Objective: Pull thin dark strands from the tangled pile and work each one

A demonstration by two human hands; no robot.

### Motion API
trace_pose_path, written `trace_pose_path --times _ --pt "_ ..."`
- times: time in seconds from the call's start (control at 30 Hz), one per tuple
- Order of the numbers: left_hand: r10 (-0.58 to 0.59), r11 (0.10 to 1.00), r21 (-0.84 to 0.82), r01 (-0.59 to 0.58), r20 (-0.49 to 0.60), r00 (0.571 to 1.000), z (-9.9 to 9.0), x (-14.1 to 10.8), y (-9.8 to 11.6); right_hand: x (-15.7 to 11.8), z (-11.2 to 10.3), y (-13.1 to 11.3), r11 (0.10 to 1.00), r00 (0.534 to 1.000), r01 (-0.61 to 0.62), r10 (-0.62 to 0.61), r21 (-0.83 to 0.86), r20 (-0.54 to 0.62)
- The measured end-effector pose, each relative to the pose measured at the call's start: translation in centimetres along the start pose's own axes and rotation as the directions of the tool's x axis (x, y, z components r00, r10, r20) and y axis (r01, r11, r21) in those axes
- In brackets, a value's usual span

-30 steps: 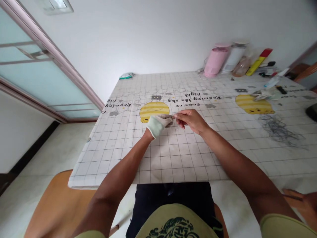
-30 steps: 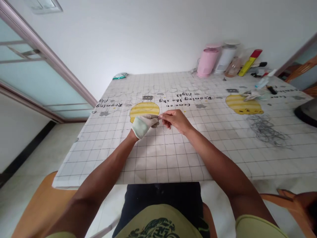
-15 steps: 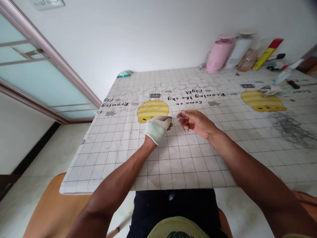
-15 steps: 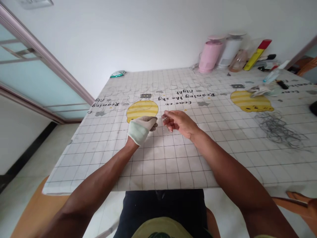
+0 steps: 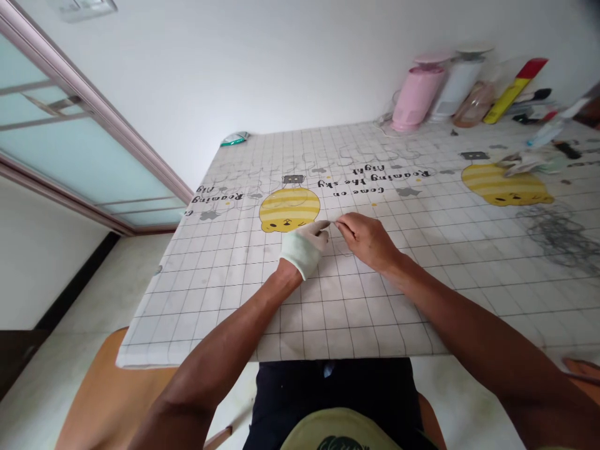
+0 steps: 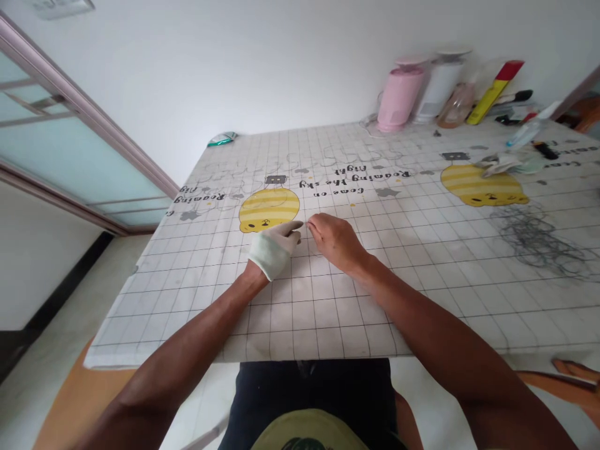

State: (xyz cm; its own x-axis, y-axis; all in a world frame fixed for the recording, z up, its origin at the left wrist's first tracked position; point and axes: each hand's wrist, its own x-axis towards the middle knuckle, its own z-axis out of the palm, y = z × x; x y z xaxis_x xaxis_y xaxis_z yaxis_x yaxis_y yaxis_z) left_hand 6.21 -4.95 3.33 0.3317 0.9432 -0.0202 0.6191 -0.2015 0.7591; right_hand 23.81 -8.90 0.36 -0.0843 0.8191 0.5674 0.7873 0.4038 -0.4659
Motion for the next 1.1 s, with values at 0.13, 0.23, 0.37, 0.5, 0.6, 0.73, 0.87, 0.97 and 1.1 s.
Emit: trace_pose_path --times 0.13,0.23,0.37,0.5,0.6,0.73,0.87,0.97,1.1 --pt "0.009 0.999 -0.049 -0.007 0.046 0.999 0.2 -0.3 0.3 -0.3 0.3 0.7 0.94 0.986 0.165 -0.159 -0.297 0.046" --pt "0.033 0.996 -0.081 -0.025 0.096 0.995 0.4 -0.3 0.3 -0.4 0.6 0.8 0.873 0.973 0.229 -0.215 -0.431 0.083" --pt "0.068 0.989 -0.143 -0.047 0.145 0.987 0.8 -0.3 0.0 -0.4 1.0 0.6 0.846 0.966 0.256 -0.234 -0.468 0.107" --pt "0.08 0.978 -0.201 -0.046 0.166 0.983 1.1 0.0 -0.6 0.0 1.3 0.8 0.902 0.976 0.217 -0.189 -0.372 0.111" --pt "0.06 0.974 -0.226 -0.021 0.167 0.984 1.0 0.2 -0.9 0.7 0.9 1.3 0.975 0.988 0.133 -0.117 -0.177 0.096" --pt "0.02 0.976 -0.216 -0.002 0.079 0.997 0.8 0.4 -0.7 1.2 0.0 1.6 0.996 0.999 -0.021 0.017 0.086 0.051" --pt "-0.052 0.986 -0.161 0.052 0.01 0.999 0.8 0.1 -0.1 0.8 -0.5 1.1 0.993 0.997 -0.062 0.057 0.097 0.053" --pt "-0.043 0.988 -0.146 0.043 0.002 0.999 0.6 -0.2 0.2 0.4 -0.5 0.6 0.998 0.998 -0.055 0.055 0.012 0.016" --pt "-0.017 0.987 -0.162 0.021 0.029 0.999 0.5 -0.4 0.3 0.2 -0.5 0.3 0.994 0.999 -0.053 0.051 -0.1 -0.018"
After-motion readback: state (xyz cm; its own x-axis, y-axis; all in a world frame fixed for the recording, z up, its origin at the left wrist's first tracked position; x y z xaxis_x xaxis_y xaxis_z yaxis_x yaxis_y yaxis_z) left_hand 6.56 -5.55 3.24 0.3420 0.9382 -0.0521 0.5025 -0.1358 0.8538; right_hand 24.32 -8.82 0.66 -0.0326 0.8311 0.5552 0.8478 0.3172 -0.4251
